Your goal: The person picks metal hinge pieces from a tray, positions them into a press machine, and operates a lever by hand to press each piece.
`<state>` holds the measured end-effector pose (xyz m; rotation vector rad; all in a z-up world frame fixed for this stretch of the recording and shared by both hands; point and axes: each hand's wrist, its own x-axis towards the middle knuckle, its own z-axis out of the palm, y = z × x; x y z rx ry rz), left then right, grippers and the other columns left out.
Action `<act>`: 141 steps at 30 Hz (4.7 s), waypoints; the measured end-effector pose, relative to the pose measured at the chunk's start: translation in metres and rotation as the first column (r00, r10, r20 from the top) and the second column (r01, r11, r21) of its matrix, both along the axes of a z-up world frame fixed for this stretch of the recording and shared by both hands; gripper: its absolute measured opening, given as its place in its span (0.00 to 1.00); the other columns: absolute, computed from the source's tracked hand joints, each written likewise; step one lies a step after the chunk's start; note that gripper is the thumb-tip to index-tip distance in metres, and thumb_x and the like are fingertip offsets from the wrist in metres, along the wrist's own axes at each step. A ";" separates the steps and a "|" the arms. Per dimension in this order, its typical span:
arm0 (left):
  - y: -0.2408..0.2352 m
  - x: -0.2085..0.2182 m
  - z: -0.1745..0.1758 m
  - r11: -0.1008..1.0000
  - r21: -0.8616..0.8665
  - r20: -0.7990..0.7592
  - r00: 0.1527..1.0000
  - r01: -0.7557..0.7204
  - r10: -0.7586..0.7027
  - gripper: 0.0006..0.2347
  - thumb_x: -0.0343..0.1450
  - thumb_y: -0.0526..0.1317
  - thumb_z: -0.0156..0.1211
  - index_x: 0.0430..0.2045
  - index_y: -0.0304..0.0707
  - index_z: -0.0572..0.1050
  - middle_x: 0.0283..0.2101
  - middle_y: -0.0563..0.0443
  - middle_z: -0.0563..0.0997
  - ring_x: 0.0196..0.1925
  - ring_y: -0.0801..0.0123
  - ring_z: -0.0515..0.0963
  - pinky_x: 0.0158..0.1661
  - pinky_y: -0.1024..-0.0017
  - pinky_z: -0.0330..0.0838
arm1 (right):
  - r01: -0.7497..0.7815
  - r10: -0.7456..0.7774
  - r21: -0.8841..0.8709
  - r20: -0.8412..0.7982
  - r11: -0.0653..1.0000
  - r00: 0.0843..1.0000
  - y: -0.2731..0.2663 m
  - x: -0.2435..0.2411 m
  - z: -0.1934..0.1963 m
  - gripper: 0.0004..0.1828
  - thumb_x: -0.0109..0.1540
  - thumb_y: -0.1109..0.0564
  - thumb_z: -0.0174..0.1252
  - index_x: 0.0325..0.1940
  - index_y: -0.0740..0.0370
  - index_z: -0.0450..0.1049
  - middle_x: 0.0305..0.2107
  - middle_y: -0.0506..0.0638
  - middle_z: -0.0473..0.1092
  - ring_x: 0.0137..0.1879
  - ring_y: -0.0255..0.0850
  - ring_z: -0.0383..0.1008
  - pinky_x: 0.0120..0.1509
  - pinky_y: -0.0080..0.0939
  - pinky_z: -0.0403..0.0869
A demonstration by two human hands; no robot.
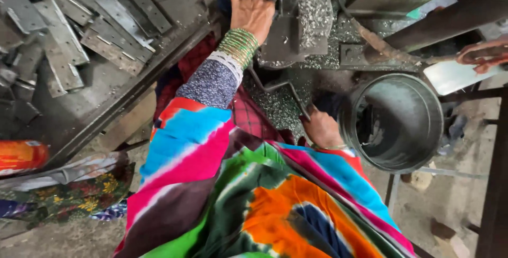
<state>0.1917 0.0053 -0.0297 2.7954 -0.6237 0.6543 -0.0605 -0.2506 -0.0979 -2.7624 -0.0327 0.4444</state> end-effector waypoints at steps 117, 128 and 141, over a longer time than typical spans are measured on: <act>-0.002 -0.094 0.016 0.993 -0.114 -0.016 0.999 0.029 -0.031 0.15 0.72 0.46 0.60 0.47 0.40 0.82 0.64 0.51 0.75 0.69 0.54 0.63 0.61 0.34 0.46 | -0.059 0.039 0.144 0.133 0.988 0.990 -0.002 -0.008 0.014 0.25 0.60 0.39 0.62 0.50 0.60 0.75 0.33 0.69 0.76 0.38 0.68 0.77 0.41 0.64 0.76; -0.003 -0.061 0.030 0.998 -0.037 -0.137 0.989 -0.054 0.049 0.15 0.73 0.50 0.62 0.48 0.42 0.80 0.65 0.53 0.74 0.71 0.53 0.62 0.61 0.32 0.48 | 0.188 -0.209 0.172 0.114 0.967 0.971 0.006 -0.003 -0.076 0.21 0.64 0.40 0.61 0.46 0.59 0.76 0.32 0.68 0.76 0.41 0.69 0.76 0.42 0.66 0.74; -0.003 -0.005 0.010 0.995 0.039 -0.075 0.993 -0.092 0.095 0.20 0.72 0.36 0.60 0.60 0.50 0.77 0.68 0.56 0.72 0.73 0.51 0.61 0.66 0.24 0.36 | 0.152 -0.145 -0.019 0.210 0.988 0.967 0.012 -0.011 -0.114 0.18 0.67 0.40 0.55 0.49 0.54 0.75 0.35 0.65 0.77 0.38 0.68 0.77 0.41 0.68 0.73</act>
